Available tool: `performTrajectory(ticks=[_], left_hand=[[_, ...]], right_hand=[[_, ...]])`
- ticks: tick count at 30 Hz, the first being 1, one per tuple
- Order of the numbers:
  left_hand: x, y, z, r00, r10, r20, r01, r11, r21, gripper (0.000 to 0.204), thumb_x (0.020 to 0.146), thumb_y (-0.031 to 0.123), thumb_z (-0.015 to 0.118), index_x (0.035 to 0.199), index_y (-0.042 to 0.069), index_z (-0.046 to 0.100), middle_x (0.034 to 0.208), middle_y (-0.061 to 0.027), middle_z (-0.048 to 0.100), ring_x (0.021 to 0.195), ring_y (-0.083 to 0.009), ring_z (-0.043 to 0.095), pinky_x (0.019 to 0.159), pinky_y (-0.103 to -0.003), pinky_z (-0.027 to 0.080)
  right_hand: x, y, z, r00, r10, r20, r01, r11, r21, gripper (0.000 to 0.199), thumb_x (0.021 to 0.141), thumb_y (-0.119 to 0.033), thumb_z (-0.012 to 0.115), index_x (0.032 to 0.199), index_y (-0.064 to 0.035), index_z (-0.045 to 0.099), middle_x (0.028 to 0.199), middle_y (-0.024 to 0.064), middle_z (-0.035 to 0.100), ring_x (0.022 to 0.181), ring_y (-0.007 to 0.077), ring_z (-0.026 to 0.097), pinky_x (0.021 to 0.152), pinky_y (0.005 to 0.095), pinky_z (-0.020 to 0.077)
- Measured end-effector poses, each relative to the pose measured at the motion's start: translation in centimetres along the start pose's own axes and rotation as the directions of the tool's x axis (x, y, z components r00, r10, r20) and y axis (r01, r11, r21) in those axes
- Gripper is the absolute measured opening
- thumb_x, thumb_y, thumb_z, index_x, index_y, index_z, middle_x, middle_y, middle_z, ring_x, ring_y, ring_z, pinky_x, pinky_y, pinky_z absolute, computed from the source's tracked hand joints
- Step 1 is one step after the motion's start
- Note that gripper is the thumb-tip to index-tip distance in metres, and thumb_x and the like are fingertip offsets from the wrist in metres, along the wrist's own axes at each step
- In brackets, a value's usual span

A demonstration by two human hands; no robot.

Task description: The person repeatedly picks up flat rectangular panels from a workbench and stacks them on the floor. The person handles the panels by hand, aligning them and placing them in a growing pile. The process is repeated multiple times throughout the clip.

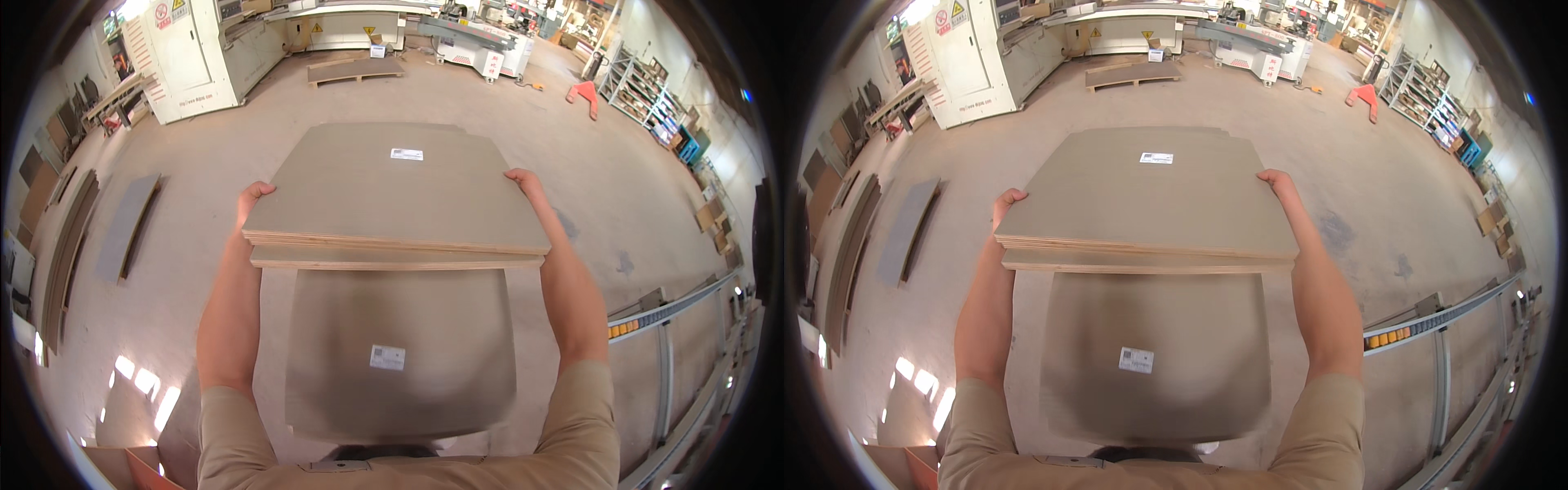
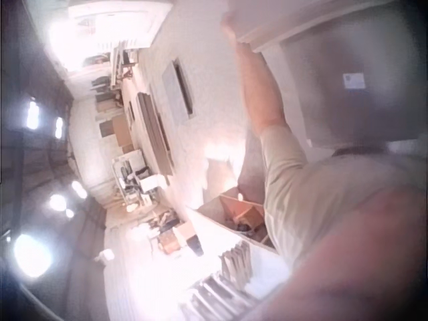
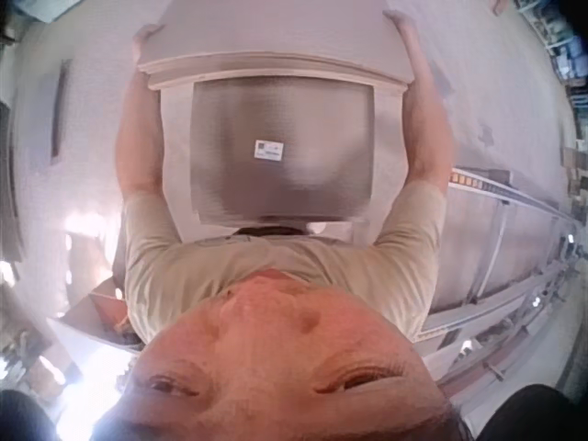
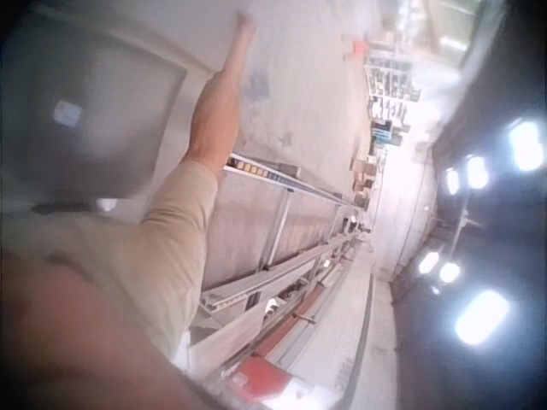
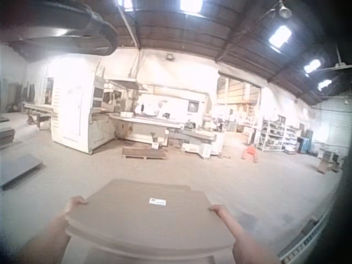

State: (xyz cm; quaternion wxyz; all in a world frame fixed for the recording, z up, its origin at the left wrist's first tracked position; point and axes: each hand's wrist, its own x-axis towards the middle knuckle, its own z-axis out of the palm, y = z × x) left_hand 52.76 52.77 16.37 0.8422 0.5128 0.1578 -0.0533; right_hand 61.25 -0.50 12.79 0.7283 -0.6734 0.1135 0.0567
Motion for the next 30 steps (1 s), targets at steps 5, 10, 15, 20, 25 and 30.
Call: performTrajectory(ticks=[5,10,15,20,25,30], left_hand=[[5.8,-0.3,-0.4,0.998,0.031,0.051,-0.029,0.998,-0.047,0.029,0.082,0.025,0.050,0.091,-0.001,0.060,0.087,-0.0128,0.063,0.075,-0.0247,0.058,0.069,-0.039,0.049],[10.2,-0.9,-2.9,0.997,0.052,0.057,-0.067,0.945,0.319,0.048,0.089,0.037,0.050,0.115,-0.003,0.059,0.110,-0.0164,0.063,0.100,-0.0257,0.060,0.087,-0.039,0.048],[9.8,-4.4,-3.8,0.976,-0.022,0.215,-0.058,0.933,0.356,0.070,0.097,0.055,0.040,0.145,0.003,0.041,0.141,-0.0129,0.050,0.127,-0.0249,0.048,0.106,-0.039,0.038],[10.5,-7.4,-2.0,0.981,0.037,0.190,-0.037,0.999,-0.004,0.065,0.099,0.052,0.039,0.142,0.005,0.044,0.139,-0.0117,0.051,0.123,-0.0249,0.051,0.103,-0.039,0.041],[10.3,-7.3,-1.1,0.984,0.074,0.161,-0.084,0.995,0.059,0.063,0.099,0.051,0.040,0.142,0.005,0.045,0.140,-0.0115,0.051,0.123,-0.0250,0.051,0.101,-0.039,0.042],[8.6,-7.9,-0.3,0.980,-0.011,0.201,-0.003,0.997,0.072,0.069,0.097,0.057,0.038,0.145,0.007,0.041,0.144,-0.0119,0.047,0.127,-0.0268,0.047,0.104,-0.041,0.040]], right_hand=[[5.3,0.1,0.4,0.994,-0.105,0.003,0.105,0.990,-0.094,0.025,0.087,-0.026,0.060,0.092,-0.0025,0.067,0.086,0.0112,0.068,0.071,0.0203,0.063,0.066,0.0342,0.0512],[5.0,0.0,0.3,0.997,0.060,0.046,-0.058,0.998,-0.034,0.039,0.087,-0.032,0.059,0.113,-0.0040,0.065,0.103,0.0114,0.069,0.090,0.0207,0.064,0.076,0.0355,0.0511],[-0.1,2.8,1.1,0.986,0.129,0.102,-0.135,0.989,0.053,0.059,0.089,-0.047,0.058,0.133,-0.0077,0.054,0.129,0.0108,0.059,0.117,0.0227,0.055,0.098,0.0366,0.0434],[-2.3,4.2,2.3,0.995,0.097,0.005,-0.096,0.983,0.157,0.056,0.088,-0.049,0.060,0.124,-0.0064,0.059,0.117,0.0108,0.063,0.105,0.0221,0.059,0.089,0.0367,0.0476],[-1.5,4.7,1.6,0.998,0.044,-0.054,-0.031,0.971,0.235,0.048,0.088,-0.047,0.061,0.114,-0.0060,0.064,0.103,0.0086,0.067,0.092,0.0214,0.062,0.082,0.0354,0.0504],[0.2,5.8,-0.2,0.997,0.072,-0.020,-0.063,0.949,0.309,0.047,0.090,-0.046,0.058,0.113,-0.0053,0.064,0.106,0.0095,0.066,0.092,0.0218,0.062,0.082,0.0352,0.0508]])
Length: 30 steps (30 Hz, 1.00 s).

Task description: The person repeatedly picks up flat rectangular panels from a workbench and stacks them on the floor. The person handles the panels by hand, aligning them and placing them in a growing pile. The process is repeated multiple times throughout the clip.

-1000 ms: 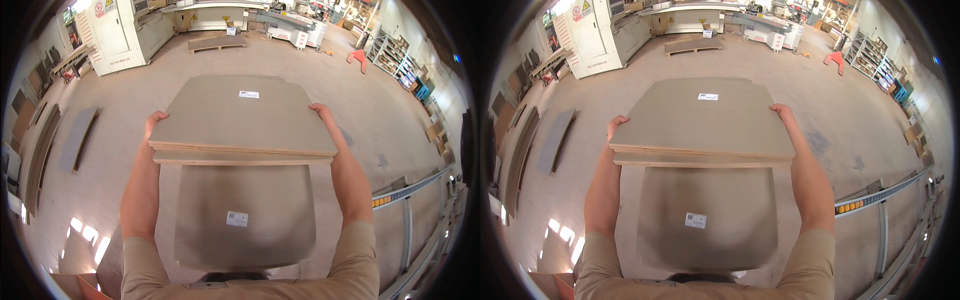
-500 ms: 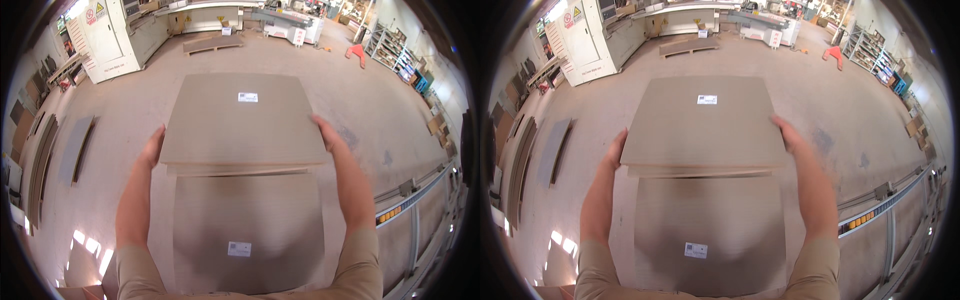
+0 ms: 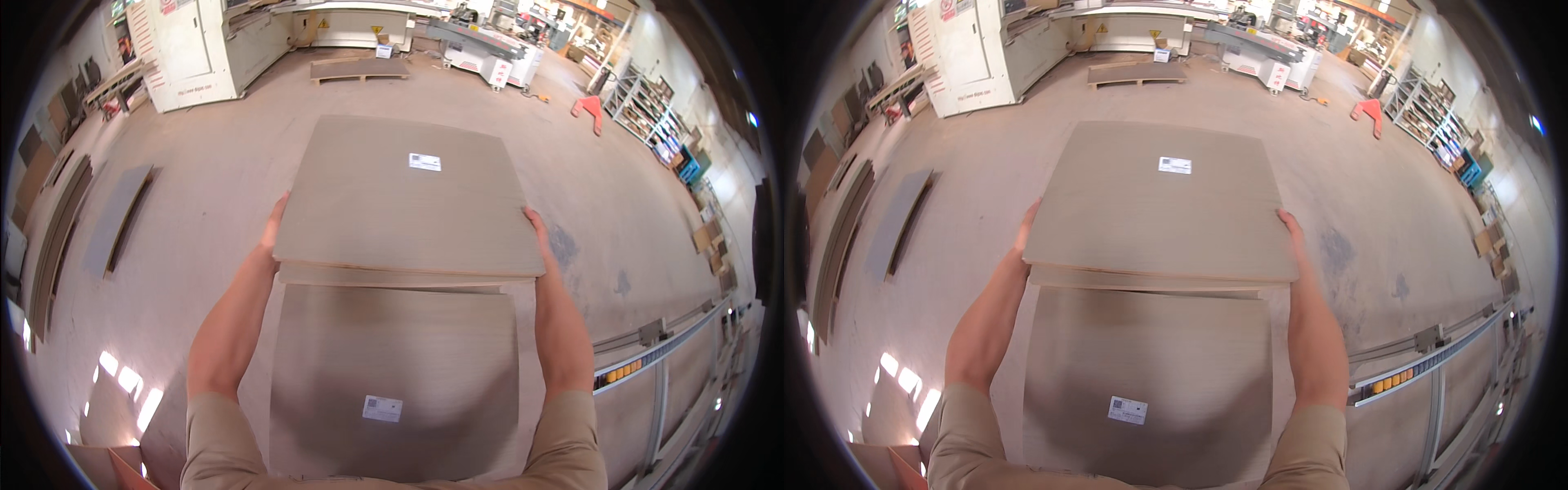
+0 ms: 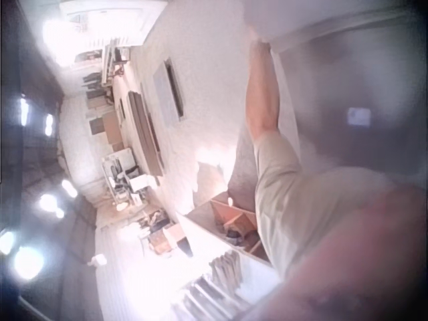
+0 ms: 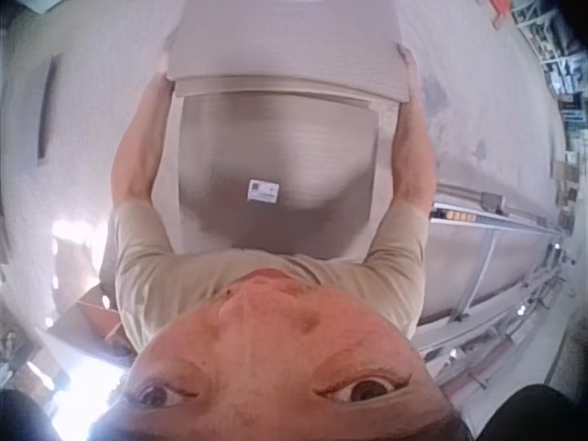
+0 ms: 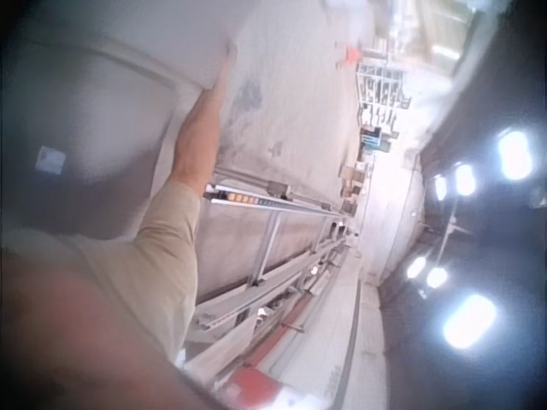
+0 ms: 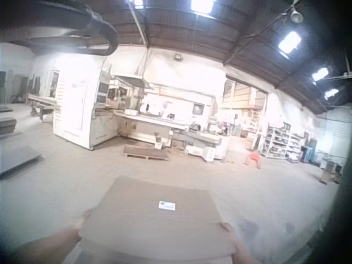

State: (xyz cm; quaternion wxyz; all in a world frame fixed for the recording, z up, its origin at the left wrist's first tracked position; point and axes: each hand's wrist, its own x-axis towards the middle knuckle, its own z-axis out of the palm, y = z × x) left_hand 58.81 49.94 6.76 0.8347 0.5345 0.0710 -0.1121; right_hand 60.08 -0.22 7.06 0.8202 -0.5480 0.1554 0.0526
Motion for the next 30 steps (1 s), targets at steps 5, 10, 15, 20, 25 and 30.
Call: performTrajectory(ticks=[5,10,15,20,25,30], left_hand=[[-0.1,-0.5,-0.1,0.998,-0.016,0.057,0.014,0.999,0.034,0.082,0.093,0.068,0.035,0.150,0.008,0.034,0.152,-0.0138,0.036,0.137,-0.0285,0.037,0.111,-0.042,0.032],[1.4,-1.4,-2.1,0.999,-0.020,0.030,0.011,0.966,0.258,0.082,0.095,0.068,0.027,0.151,0.008,0.030,0.156,-0.0150,0.028,0.143,-0.0300,0.028,0.116,-0.040,0.024],[1.6,0.6,-3.1,0.846,0.491,-0.209,-0.157,0.602,0.783,0.072,0.101,0.054,0.030,0.149,0.000,0.028,0.154,-0.0219,0.030,0.142,-0.0341,0.029,0.116,-0.041,0.024],[-5.3,2.1,0.2,0.701,0.713,0.004,-0.349,0.338,0.874,0.063,0.096,0.034,0.051,0.142,-0.006,0.034,0.144,-0.0285,0.038,0.136,-0.0406,0.035,0.114,-0.045,0.027],[-12.4,-2.1,6.2,0.729,0.509,0.459,-0.507,-0.049,0.860,0.073,0.086,0.026,0.063,0.143,-0.006,0.030,0.145,-0.0272,0.036,0.137,-0.0424,0.032,0.114,-0.048,0.027],[-16.1,-7.6,9.2,0.588,0.350,0.729,-0.687,-0.259,0.679,0.074,0.084,0.028,0.064,0.143,-0.003,0.032,0.145,-0.0242,0.037,0.141,-0.0385,0.028,0.116,-0.050,0.024]], right_hand=[[-0.3,0.0,0.2,0.992,-0.027,0.124,0.024,0.999,0.025,0.053,0.091,-0.045,0.056,0.122,-0.0022,0.059,0.113,0.0124,0.065,0.100,0.0250,0.062,0.086,0.0382,0.0500],[-1.6,-1.3,0.6,0.996,-0.087,-0.001,0.083,0.956,-0.282,0.063,0.091,-0.049,0.054,0.133,-0.0017,0.053,0.130,0.0156,0.057,0.118,0.0276,0.054,0.099,0.0379,0.0435],[-6.5,-1.8,-3.7,0.885,-0.461,-0.068,0.198,0.504,-0.840,0.060,0.097,-0.038,0.047,0.145,-0.0022,0.037,0.146,0.0200,0.041,0.135,0.0322,0.038,0.112,0.0389,0.0294],[-28.0,6.2,-8.6,0.731,-0.673,0.113,0.155,0.002,-0.988,0.066,0.082,-0.005,0.063,0.143,-0.0004,0.038,0.147,0.0237,0.039,0.137,0.0397,0.035,0.114,0.0430,0.0271],[-53.6,18.4,-6.8,0.740,-0.667,0.086,0.037,-0.087,-0.996,0.049,0.078,0.002,0.055,0.127,0.0009,0.055,0.129,0.0230,0.057,0.119,0.0387,0.055,0.103,0.0459,0.0410],[-64.3,22.4,-2.5,0.664,-0.697,-0.271,-0.012,0.352,-0.936,0.028,0.087,-0.002,0.052,0.111,0.0014,0.064,0.124,0.0222,0.062,0.112,0.0351,0.061,0.096,0.0406,0.0480]])
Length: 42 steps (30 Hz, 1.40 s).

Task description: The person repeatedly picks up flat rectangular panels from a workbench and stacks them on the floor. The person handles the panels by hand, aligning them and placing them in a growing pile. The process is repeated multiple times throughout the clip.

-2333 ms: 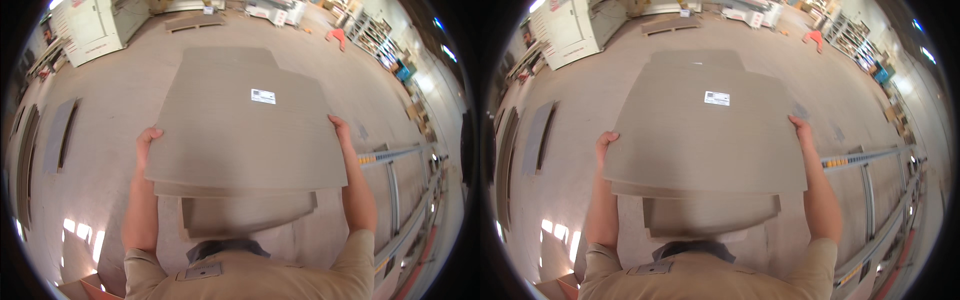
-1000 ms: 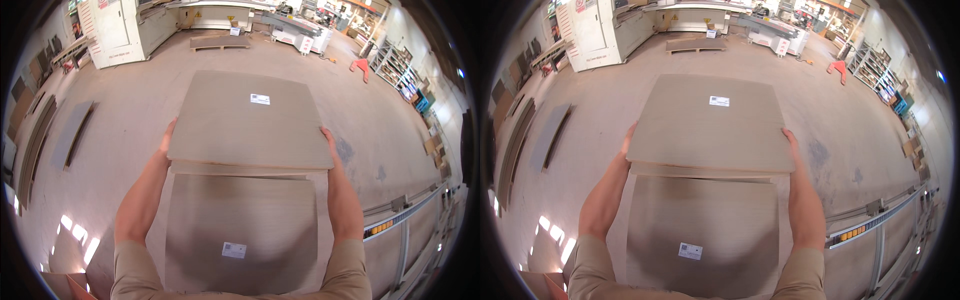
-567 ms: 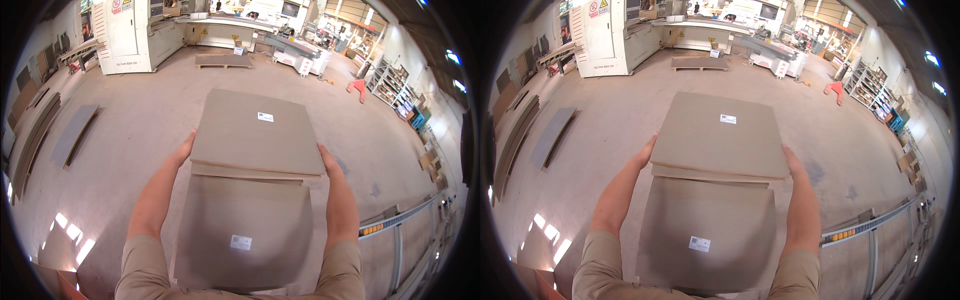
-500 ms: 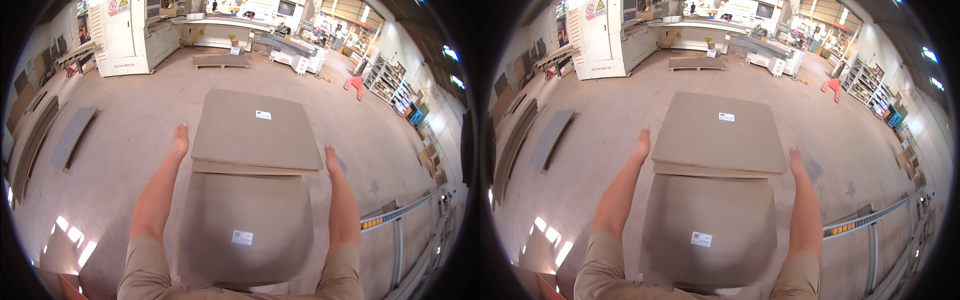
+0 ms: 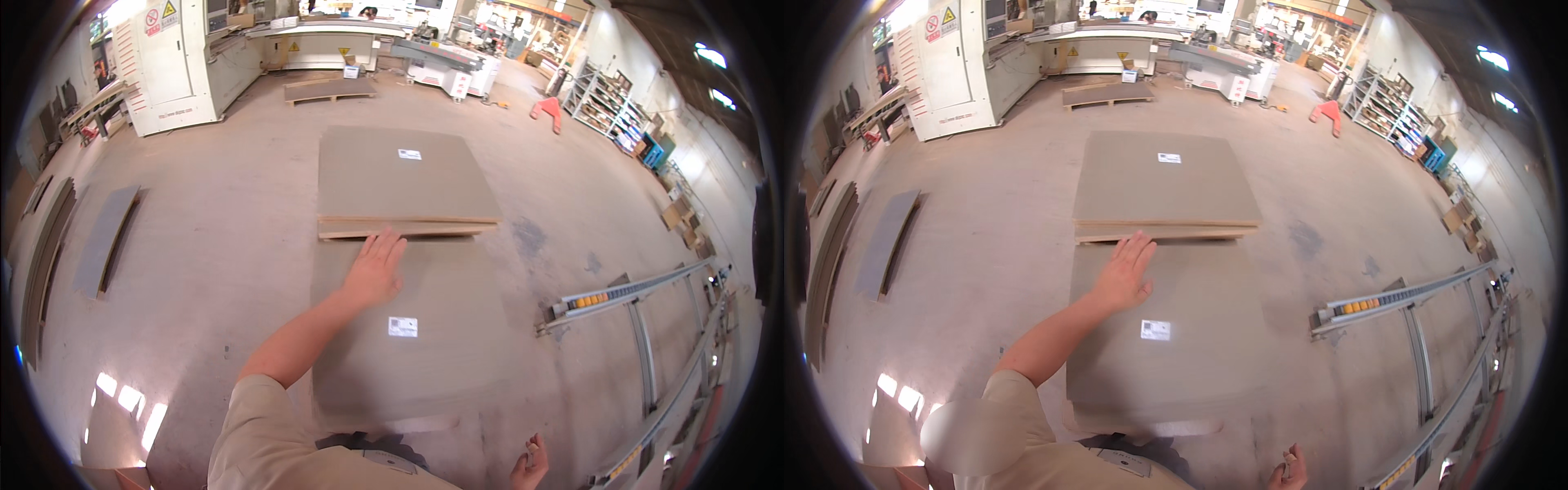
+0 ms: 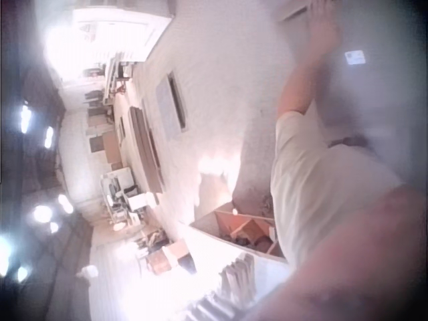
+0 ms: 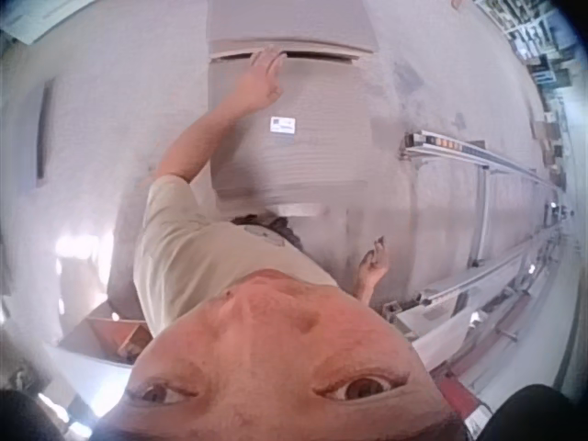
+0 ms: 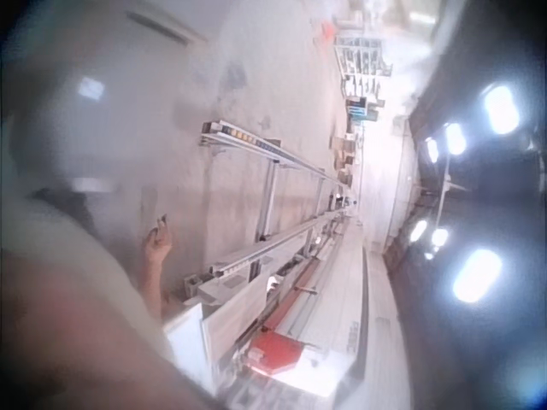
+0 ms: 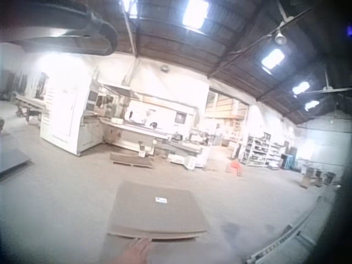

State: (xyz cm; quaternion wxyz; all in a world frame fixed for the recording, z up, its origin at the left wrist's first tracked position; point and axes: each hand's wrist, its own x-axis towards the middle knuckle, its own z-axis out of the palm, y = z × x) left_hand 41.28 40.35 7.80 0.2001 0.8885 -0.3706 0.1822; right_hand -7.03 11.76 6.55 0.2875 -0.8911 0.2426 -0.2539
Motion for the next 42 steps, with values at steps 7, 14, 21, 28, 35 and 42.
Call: performTrajectory(ticks=[7,14,21,28,35,42], left_hand=[[-3.6,4.0,4.1,0.947,0.003,0.321,0.002,1.000,-0.015,0.061,0.084,0.030,0.063,0.134,0.001,0.045,0.141,-0.0205,0.044,0.135,-0.0391,0.036,0.110,-0.050,0.031],[-8.0,6.4,5.7,0.977,-0.195,0.086,0.198,0.980,-0.026,0.051,0.089,0.034,0.059,0.127,0.000,0.052,0.136,-0.0231,0.048,0.129,-0.0406,0.042,0.108,-0.051,0.033],[-18.2,16.2,3.2,0.925,-0.363,0.114,0.374,0.923,-0.092,0.057,0.091,0.036,0.057,0.135,0.000,0.048,0.144,-0.0250,0.043,0.137,-0.0418,0.035,0.115,-0.053,0.022],[-18.2,42.7,6.6,0.913,0.329,0.241,-0.070,0.709,-0.701,0.015,0.091,0.011,0.061,0.103,0.003,0.065,0.081,-0.0134,0.066,0.073,-0.0202,0.065,0.067,-0.032,0.051],[-12.9,67.1,3.9,0.545,0.815,-0.197,-0.469,0.102,-0.877,0.007,0.083,0.013,0.068,0.082,0.008,0.062,0.060,-0.0048,0.052,0.049,-0.0186,0.049,0.048,-0.031,0.042],[-7.0,84.4,-2.9,0.369,0.716,-0.593,-0.421,-0.440,-0.793,0.024,0.074,0.015,0.072,0.094,0.005,0.062,0.076,-0.0098,0.056,0.063,-0.0231,0.052,0.055,-0.033,0.041]], right_hand=[[-7.0,1.8,-6.1,0.992,0.004,-0.129,-0.018,0.994,-0.107,0.028,0.086,0.000,0.049,0.110,0.0043,0.064,0.123,0.0238,0.062,0.111,0.0349,0.061,0.093,0.0403,0.0501],[-20.7,8.3,-11.6,0.958,0.137,-0.252,-0.184,0.968,-0.173,0.027,0.089,-0.004,0.052,0.112,0.0052,0.062,0.125,0.0220,0.061,0.113,0.0337,0.060,0.094,0.0402,0.0505],[-26.5,11.5,-13.2,0.913,0.319,-0.254,-0.290,0.946,0.144,0.055,0.079,0.000,0.049,0.134,-0.0011,0.048,0.138,0.0199,0.049,0.125,0.0354,0.050,0.101,0.0439,0.0453],[-28.4,12.6,-14.9,0.809,0.390,-0.440,-0.385,0.917,0.105,0.052,0.079,0.005,0.061,0.129,-0.0030,0.049,0.128,0.0221,0.055,0.097,0.0340,0.065,0.082,0.0376,0.0537],[-25.9,13.2,-17.3,0.805,0.419,-0.421,-0.396,0.907,0.147,0.046,0.083,0.000,0.063,0.127,-0.0025,0.051,0.120,0.0184,0.058,0.091,0.0291,0.065,0.080,0.0374,0.0530],[-25.5,12.9,-18.0,0.523,0.627,-0.577,-0.378,0.778,0.502,0.034,0.082,0.006,0.059,0.115,-0.0002,0.058,0.110,0.0170,0.065,0.107,0.0296,0.062,0.095,0.0403,0.0483]])
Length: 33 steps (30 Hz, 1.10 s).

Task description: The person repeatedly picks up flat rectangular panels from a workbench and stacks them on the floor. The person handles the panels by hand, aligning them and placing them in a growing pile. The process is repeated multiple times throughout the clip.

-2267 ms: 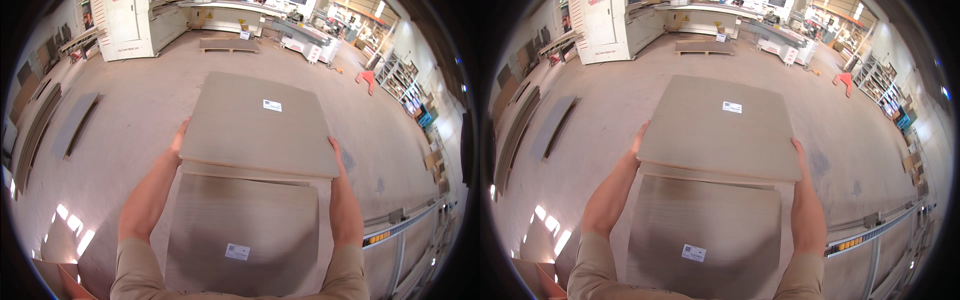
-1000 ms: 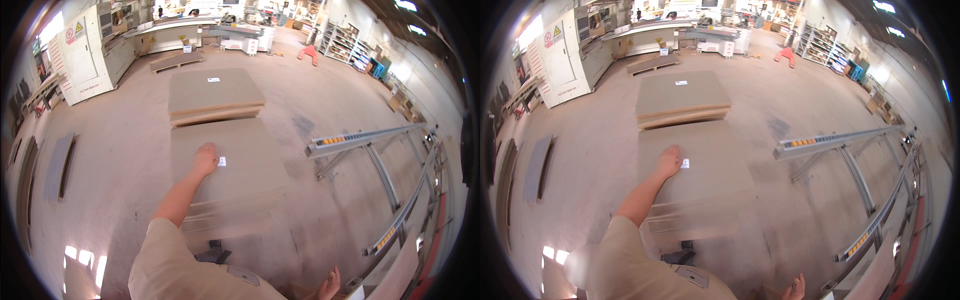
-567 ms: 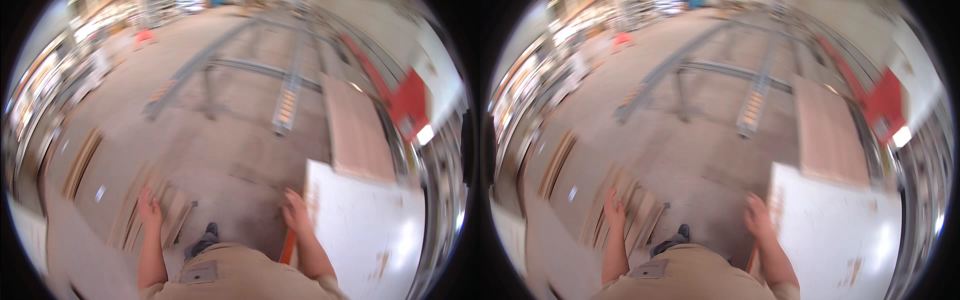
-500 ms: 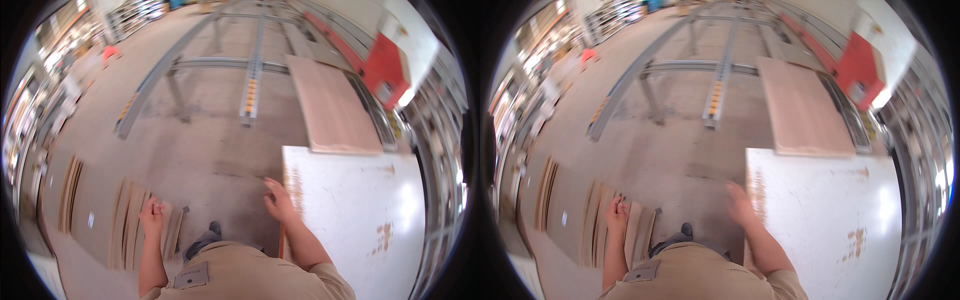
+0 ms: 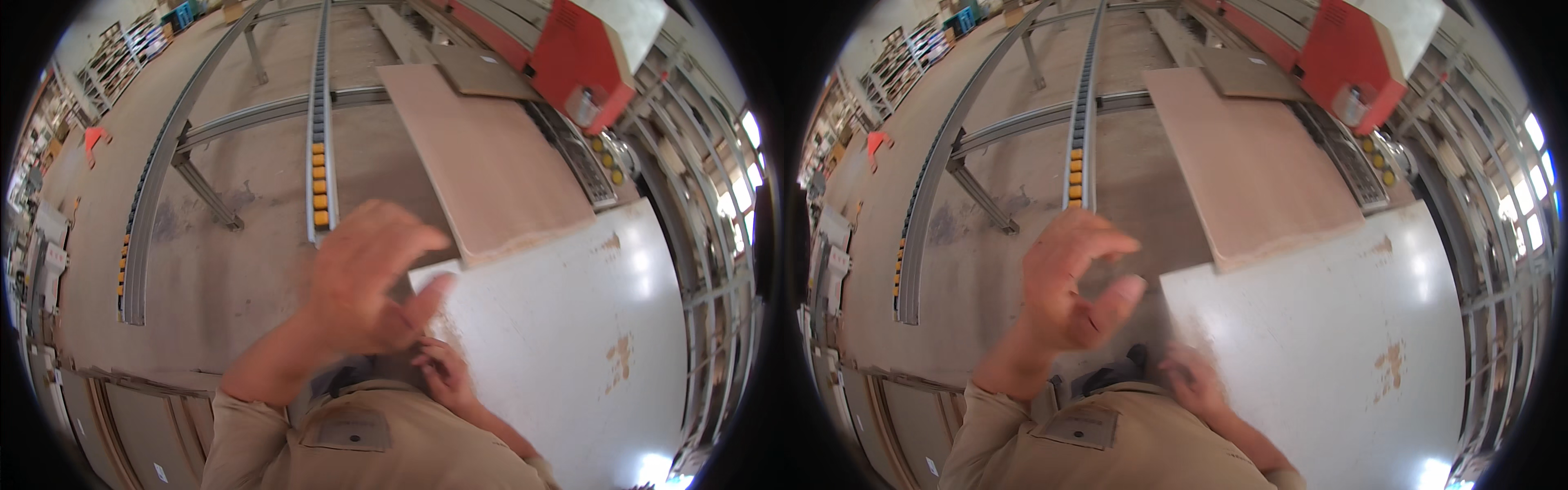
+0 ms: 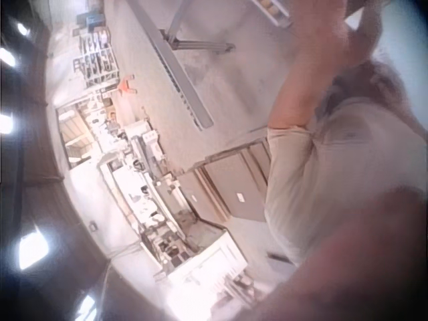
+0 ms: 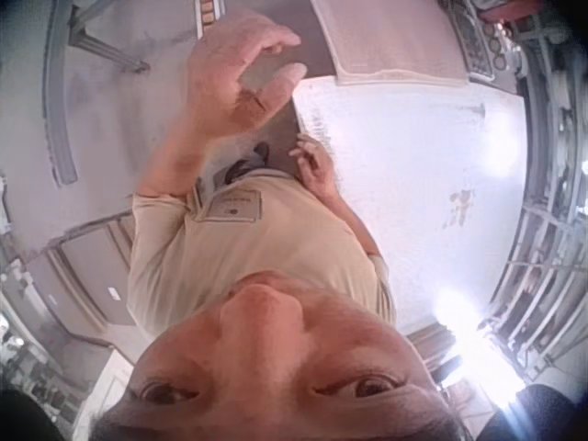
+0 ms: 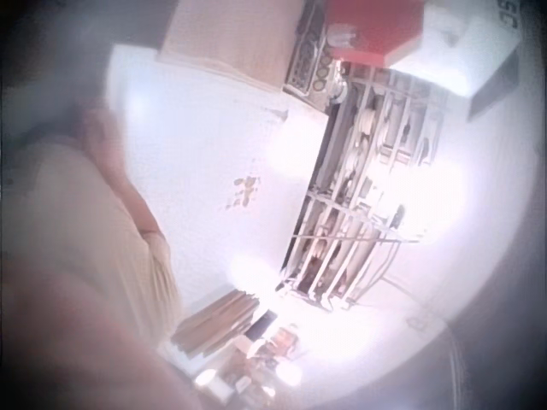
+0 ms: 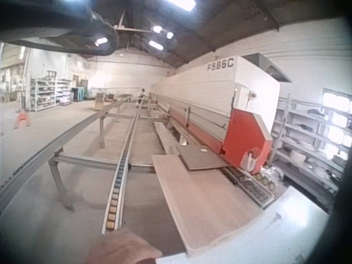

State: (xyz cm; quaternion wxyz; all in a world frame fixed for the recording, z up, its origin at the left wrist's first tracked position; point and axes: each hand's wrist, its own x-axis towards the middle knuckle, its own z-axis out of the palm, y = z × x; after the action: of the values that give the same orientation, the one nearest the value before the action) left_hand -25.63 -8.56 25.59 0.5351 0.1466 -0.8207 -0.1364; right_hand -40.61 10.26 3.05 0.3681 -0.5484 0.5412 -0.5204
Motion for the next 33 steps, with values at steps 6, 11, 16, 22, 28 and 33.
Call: performTrajectory(ticks=[6,11,16,22,28,33], left_hand=[[4.3,-8.0,-3.0,0.993,0.118,-0.022,-0.120,0.979,-0.167,0.033,0.075,0.019,0.071,0.100,-0.001,0.062,0.094,-0.0192,0.062,0.084,-0.0305,0.060,0.073,-0.036,0.048],[-0.2,-23.1,0.3,0.909,-0.382,-0.168,0.417,0.842,0.342,0.051,0.084,0.029,0.069,0.123,0.002,0.052,0.115,-0.0203,0.059,0.111,-0.0380,0.054,0.095,-0.046,0.042],[-6.8,-32.1,3.6,0.525,-0.850,-0.045,0.741,0.430,0.516,0.089,0.080,0.041,0.072,0.145,-0.001,0.028,0.134,-0.0254,0.042,0.114,-0.0387,0.056,0.097,-0.045,0.046],[-7.4,-33.4,4.2,0.379,-0.925,0.029,0.734,0.319,0.600,0.091,0.080,0.033,0.071,0.150,0.005,0.020,0.137,-0.0264,0.039,0.110,-0.0409,0.059,0.091,-0.045,0.051],[-6.0,-33.0,4.0,0.327,-0.945,0.027,0.744,0.275,0.609,0.088,0.079,0.027,0.069,0.150,0.007,0.021,0.136,-0.0250,0.041,0.109,-0.0411,0.059,0.090,-0.045,0.052],[-6.1,-32.7,4.0,0.373,-0.928,0.008,0.739,0.302,0.602,0.088,0.079,0.025,0.069,0.149,0.006,0.021,0.134,-0.0245,0.043,0.108,-0.0418,0.059,0.089,-0.045,0.052]], right_hand=[[1.1,2.7,-6.9,0.909,-0.265,-0.321,-0.068,0.665,-0.743,0.038,0.080,-0.004,0.054,0.117,0.0050,0.055,0.125,0.0244,0.053,0.117,0.0429,0.051,0.103,0.0520,0.0379],[-2.6,4.1,-19.8,0.510,-0.096,-0.855,-0.835,0.185,-0.518,0.063,0.086,-0.006,0.050,0.145,0.0041,0.032,0.151,0.0233,0.031,0.141,0.0388,0.028,0.116,0.0480,0.0225],[-2.7,6.0,-24.2,0.262,0.194,-0.945,-0.957,-0.075,-0.281,0.052,0.099,-0.032,0.034,0.148,-0.0143,0.037,0.156,0.0138,0.029,0.143,0.0379,0.024,0.114,0.0498,0.0228],[-2.1,5.6,-23.6,0.298,0.136,-0.945,-0.942,-0.120,-0.314,0.052,0.099,-0.032,0.036,0.147,-0.0124,0.037,0.155,0.0150,0.031,0.142,0.0393,0.027,0.113,0.0498,0.0249],[-2.6,5.5,-24.1,0.358,0.142,-0.923,-0.924,-0.090,-0.372,0.051,0.099,-0.032,0.037,0.146,-0.0111,0.040,0.154,0.0152,0.032,0.141,0.0403,0.028,0.112,0.0503,0.0269],[-2.2,5.6,-23.7,0.320,0.137,-0.937,-0.939,-0.083,-0.333,0.051,0.099,-0.032,0.039,0.145,-0.0112,0.041,0.152,0.0158,0.036,0.141,0.0397,0.029,0.112,0.0514,0.0269]])
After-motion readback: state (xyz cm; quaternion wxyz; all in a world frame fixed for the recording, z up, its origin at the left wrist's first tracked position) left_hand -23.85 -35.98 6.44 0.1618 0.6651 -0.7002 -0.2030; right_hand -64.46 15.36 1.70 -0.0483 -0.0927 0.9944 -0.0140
